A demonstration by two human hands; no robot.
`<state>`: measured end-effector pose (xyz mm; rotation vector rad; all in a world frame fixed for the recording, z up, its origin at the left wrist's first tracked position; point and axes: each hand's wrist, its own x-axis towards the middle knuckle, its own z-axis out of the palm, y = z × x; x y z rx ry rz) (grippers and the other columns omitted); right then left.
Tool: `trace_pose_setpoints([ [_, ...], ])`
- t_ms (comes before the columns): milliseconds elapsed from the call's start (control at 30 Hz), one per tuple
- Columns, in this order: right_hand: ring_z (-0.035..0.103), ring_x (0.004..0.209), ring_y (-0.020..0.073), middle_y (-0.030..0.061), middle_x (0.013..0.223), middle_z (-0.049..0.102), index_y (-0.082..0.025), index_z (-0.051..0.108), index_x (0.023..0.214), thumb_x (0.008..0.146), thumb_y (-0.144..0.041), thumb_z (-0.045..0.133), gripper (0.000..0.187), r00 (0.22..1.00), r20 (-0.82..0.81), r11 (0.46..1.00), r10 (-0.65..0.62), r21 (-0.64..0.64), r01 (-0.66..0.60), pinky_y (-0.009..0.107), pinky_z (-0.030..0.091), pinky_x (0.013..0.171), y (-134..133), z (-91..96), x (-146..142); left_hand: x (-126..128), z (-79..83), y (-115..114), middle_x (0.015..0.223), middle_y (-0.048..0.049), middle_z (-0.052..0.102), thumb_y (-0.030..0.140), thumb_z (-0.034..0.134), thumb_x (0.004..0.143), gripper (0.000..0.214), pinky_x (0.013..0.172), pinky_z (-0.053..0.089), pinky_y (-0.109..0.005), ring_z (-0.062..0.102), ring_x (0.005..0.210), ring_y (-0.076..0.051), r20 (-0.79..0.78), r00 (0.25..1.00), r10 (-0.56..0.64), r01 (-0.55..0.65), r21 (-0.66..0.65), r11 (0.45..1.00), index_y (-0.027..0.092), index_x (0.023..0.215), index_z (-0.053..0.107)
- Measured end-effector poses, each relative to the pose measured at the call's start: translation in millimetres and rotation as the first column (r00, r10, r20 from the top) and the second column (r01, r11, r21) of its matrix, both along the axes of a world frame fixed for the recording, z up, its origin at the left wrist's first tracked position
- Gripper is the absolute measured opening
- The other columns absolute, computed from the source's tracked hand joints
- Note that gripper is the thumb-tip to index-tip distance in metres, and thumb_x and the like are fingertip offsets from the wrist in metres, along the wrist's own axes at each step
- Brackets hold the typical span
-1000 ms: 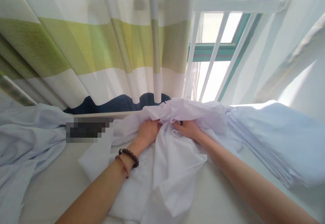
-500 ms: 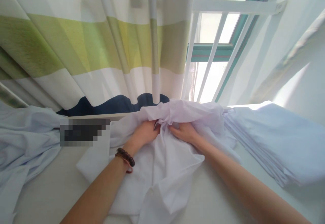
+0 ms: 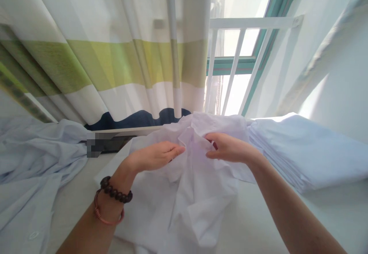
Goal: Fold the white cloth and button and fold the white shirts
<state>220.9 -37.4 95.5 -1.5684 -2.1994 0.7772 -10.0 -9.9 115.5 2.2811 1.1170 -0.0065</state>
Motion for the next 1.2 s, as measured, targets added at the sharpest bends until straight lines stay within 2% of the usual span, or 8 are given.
trace_pose_setpoints([
  [133,0.06,0.062,0.014,-0.0004,0.073,0.063,-0.018,0.062,0.087,0.071,-0.019,0.061,0.016,0.98,-0.147,0.949,0.134,-0.265,-0.17,0.023,0.045,0.052,-14,2.3,11,1,-4.2,-8,0.087,-0.0004,0.064,0.049,0.042,0.09,0.034,0.073,0.042,-0.024,0.055,0.081,-0.017,0.046,0.997,-0.062,0.066,-0.086,0.994,0.021,0.089,0.062],
  [267,0.059,0.064,0.0128,-0.0002,0.074,0.062,-0.017,0.062,0.089,0.073,-0.016,0.059,0.016,0.96,-0.203,0.891,0.193,-0.373,-0.258,0.023,0.048,0.055,-19,-1.7,21,-4,-9.2,-13,0.065,0.0008,0.049,0.059,0.036,0.089,0.046,0.054,0.038,-0.024,0.045,0.057,-0.013,0.071,0.993,0.095,-0.078,-0.22,0.973,0.02,0.071,0.053],
  [400,0.054,0.064,0.0102,-0.003,0.07,0.055,-0.017,0.06,0.085,0.08,-0.023,0.06,0.008,0.885,-0.411,0.892,0.22,-0.282,-0.352,0.022,0.047,0.058,-28,12.2,24,-17,-5.2,-13,0.057,0.0018,0.04,0.055,0.038,0.089,0.047,0.052,0.034,-0.024,0.038,0.053,-0.012,0.082,0.995,0.064,-0.048,-0.179,0.983,0.018,0.062,0.047],
  [567,0.048,0.06,0.0086,-0.0041,0.069,0.048,-0.017,0.059,0.083,0.082,-0.027,0.06,0.01,0.769,-0.618,0.955,0.163,-0.098,-0.28,0.02,0.042,0.053,-34,23.8,12,-26,0.1,-16,0.065,0.0008,0.048,0.052,0.044,0.087,0.04,0.05,0.032,-0.021,0.041,0.057,-0.011,0.103,0.993,-0.05,0.071,-0.216,0.974,0.017,0.081,0.063],
  [767,0.055,0.063,0.0089,-0.0001,0.089,0.059,-0.017,0.06,0.089,0.076,-0.015,0.056,0.013,0.793,-0.586,0.933,0.168,-0.165,-0.319,0.024,0.048,0.061,-28,1.0,-12,-16,-23.4,-11,0.086,0.0002,0.061,0.05,0.05,0.086,0.037,0.065,0.04,-0.02,0.052,0.074,-0.013,0.211,0.977,-0.034,0.097,-0.297,0.95,0.02,0.098,0.066],
  [933,0.06,0.066,0.0111,-0.0001,0.087,0.061,-0.017,0.06,0.089,0.073,-0.013,0.055,0.017,0.82,-0.563,0.908,0.105,-0.282,-0.309,0.026,0.051,0.063,-16,-23.9,-15,-8,-59.4,-5,0.087,-0.0014,0.066,0.041,0.064,0.078,0.034,0.066,0.042,-0.022,0.056,0.075,-0.015,0.359,0.922,0.143,0.076,-0.532,0.843,0.017,0.101,0.067],
  [1067,0.064,0.073,0.0134,-0.0004,0.084,0.065,-0.016,0.063,0.093,0.073,-0.021,0.065,0.02,0.802,-0.595,0.795,0.046,-0.465,-0.391,0.029,0.052,0.073,-7,-45.7,-8,-5,-78.6,-3,0.069,0.0023,0.06,0.042,0.067,0.075,0.045,0.056,0.038,-0.02,0.049,0.061,-0.011,0.407,0.885,0.227,0.06,-0.583,0.81,0.014,0.11,0.062],
  [1200,0.064,0.081,0.0141,0.0,0.088,0.068,-0.016,0.067,0.094,0.068,-0.028,0.075,0.029,0.724,-0.69,0.691,0.022,-0.512,-0.509,0.028,0.049,0.081,-1,-63.1,-4,-4,-82.8,-3,0.077,-0.0004,0.064,0.043,0.071,0.071,0.048,0.065,0.042,-0.022,0.053,0.069,-0.013,0.447,0.861,0.242,0.099,-0.615,0.782,0.013,0.107,0.063],
])
